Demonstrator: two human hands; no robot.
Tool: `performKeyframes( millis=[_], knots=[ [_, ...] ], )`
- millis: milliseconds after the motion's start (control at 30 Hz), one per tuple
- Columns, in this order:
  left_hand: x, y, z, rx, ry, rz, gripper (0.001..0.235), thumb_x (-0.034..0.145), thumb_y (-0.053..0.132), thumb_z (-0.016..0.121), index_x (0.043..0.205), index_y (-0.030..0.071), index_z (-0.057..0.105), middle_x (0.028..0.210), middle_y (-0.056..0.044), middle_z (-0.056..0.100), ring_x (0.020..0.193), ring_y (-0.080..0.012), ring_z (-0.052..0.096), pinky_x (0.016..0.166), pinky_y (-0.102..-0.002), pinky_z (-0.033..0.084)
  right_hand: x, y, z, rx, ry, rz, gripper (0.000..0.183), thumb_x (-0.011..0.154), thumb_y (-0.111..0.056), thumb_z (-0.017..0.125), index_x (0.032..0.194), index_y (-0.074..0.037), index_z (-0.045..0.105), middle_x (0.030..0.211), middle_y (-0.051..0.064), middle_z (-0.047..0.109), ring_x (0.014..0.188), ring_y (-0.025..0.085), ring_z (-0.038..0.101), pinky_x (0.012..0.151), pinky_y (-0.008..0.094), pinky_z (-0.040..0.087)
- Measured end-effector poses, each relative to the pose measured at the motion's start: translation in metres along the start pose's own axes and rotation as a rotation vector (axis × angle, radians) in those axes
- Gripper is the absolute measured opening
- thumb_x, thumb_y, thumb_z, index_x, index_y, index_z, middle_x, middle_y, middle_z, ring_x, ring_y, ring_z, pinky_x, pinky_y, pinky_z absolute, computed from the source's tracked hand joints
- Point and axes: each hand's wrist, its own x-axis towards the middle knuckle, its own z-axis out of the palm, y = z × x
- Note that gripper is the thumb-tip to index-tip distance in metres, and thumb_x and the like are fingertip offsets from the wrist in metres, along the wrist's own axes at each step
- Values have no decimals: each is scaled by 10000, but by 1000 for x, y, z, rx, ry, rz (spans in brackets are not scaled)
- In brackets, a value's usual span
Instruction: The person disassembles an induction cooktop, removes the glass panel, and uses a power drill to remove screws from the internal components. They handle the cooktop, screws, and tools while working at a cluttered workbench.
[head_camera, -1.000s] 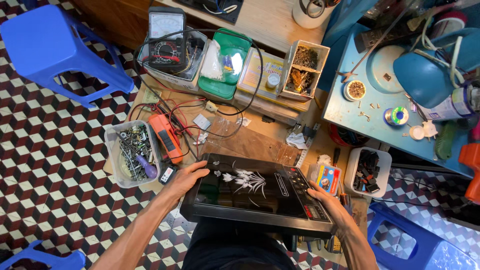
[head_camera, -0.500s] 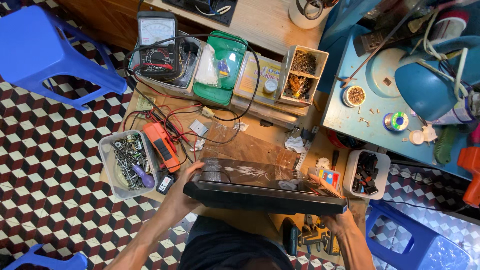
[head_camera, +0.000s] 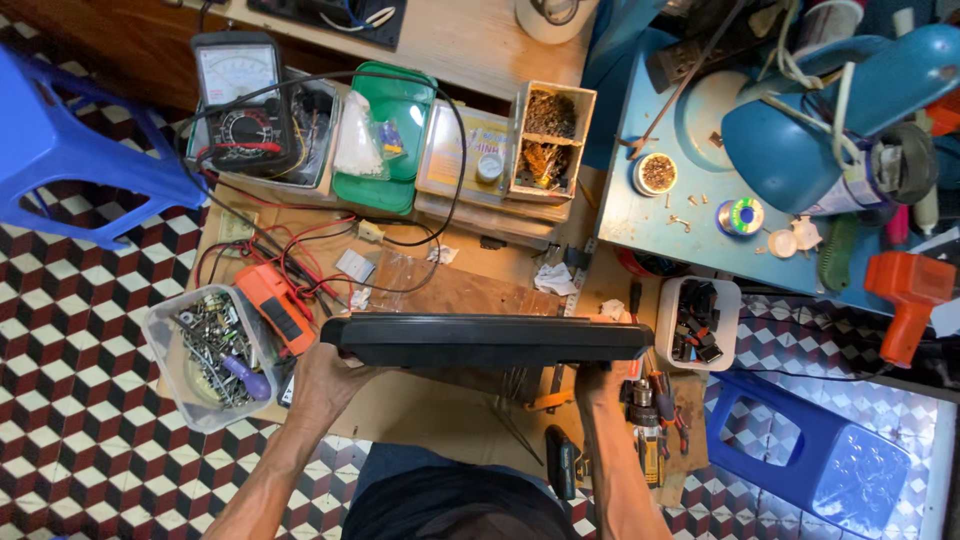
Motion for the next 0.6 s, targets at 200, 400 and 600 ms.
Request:
performKeyframes(
  millis=[200, 400, 600],
  knots=[
    [12, 9, -12, 45, 104, 114, 797, 568, 446, 945, 1185, 33, 655, 1115, -157, 723, 1040, -334, 673, 897, -422, 517, 41, 0, 31, -475, 409, -91, 654, 1107, -526, 379, 1455, 19, 476, 1238, 121, 665, 1022, 245, 671, 905, 337, 558],
    [-22, -11, -6, -281, 59, -272, 750, 647, 449, 884, 1209, 29, 620, 1065, -111, 719, 977, -252, 691, 858, -379, 533, -19, -46, 81, -35, 385, 449, 690, 1011, -601, 322, 1430, -85, 504, 1322, 45, 643, 1158, 177, 625, 999, 324, 501],
    [-37, -50, 17, -200, -27, -552, 671, 676, 538, 831, 1082, 21, 697, 970, -129, 754, 919, -262, 721, 836, -375, 547, -79, -27, 82, -267, 496, 806, 763, 1030, -595, 373, 1362, 50, 610, 1298, 159, 697, 1123, 262, 648, 969, 379, 502]
  ],
)
